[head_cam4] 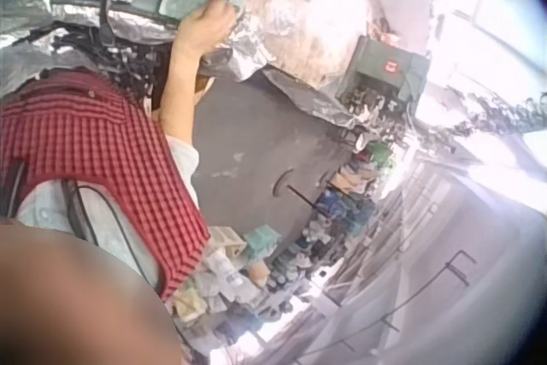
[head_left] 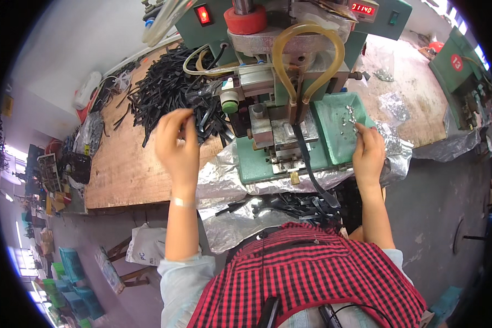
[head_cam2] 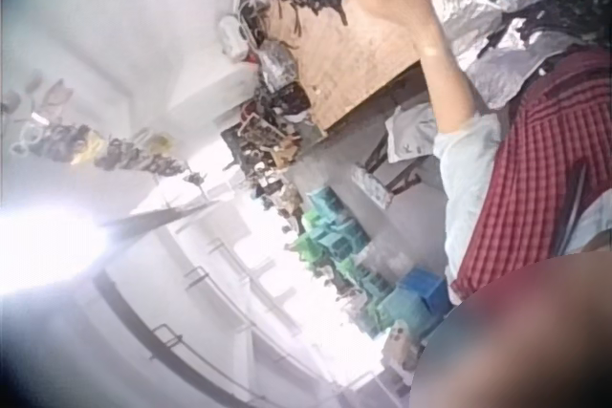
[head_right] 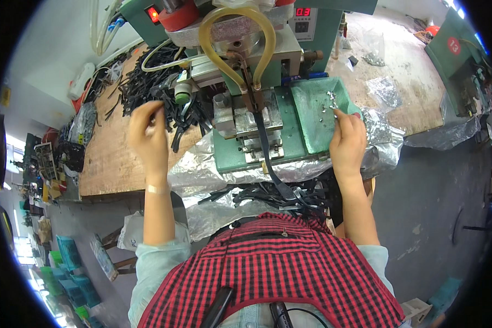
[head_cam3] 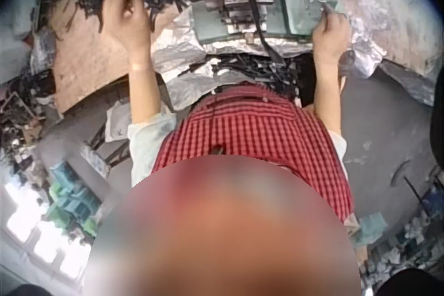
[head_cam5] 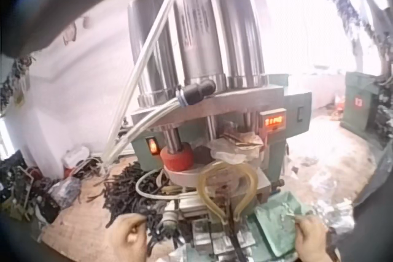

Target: The person repeatedly picks black wires and small metallic components, inserts them into a press machine, and removes the assembled units. The person places finished items into a green tray and occasionally refills the component supply from a plastic bag.

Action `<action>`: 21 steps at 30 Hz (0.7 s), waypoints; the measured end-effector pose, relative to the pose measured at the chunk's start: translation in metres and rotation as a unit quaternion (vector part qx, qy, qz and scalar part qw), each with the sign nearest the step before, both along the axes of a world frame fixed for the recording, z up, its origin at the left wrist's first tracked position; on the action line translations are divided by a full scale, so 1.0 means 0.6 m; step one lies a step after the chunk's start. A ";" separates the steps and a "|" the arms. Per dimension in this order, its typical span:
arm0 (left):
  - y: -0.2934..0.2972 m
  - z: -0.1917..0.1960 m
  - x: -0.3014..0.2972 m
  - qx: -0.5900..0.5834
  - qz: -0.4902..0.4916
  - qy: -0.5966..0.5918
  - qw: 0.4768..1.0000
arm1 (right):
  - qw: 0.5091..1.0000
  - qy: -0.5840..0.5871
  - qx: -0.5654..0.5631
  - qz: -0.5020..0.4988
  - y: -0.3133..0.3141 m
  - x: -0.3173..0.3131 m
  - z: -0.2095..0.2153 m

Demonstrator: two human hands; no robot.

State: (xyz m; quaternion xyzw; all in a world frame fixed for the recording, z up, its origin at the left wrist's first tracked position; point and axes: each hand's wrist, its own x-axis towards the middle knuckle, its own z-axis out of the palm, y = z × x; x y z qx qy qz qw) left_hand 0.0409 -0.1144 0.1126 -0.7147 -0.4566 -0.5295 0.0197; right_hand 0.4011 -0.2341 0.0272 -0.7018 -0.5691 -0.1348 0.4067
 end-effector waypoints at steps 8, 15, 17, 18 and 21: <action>0.178 -0.206 0.012 -0.107 0.207 0.227 0.946 | 1.000 0.009 0.020 -0.014 -0.017 0.002 -0.010; 0.127 -0.147 -0.038 0.003 0.072 0.075 0.995 | 0.995 0.068 0.019 -0.064 -0.103 0.031 -0.017; 0.087 -0.119 -0.059 -0.101 0.020 -0.073 0.992 | 0.988 0.138 0.018 -0.063 -0.107 0.034 -0.015; 0.068 -0.102 -0.061 -0.128 -0.051 -0.187 0.973 | 0.977 0.206 0.015 -0.042 -0.101 0.023 -0.004; 0.041 -0.087 -0.045 -0.185 -0.141 -0.288 0.929 | 0.963 0.259 0.031 0.072 -0.054 -0.027 0.049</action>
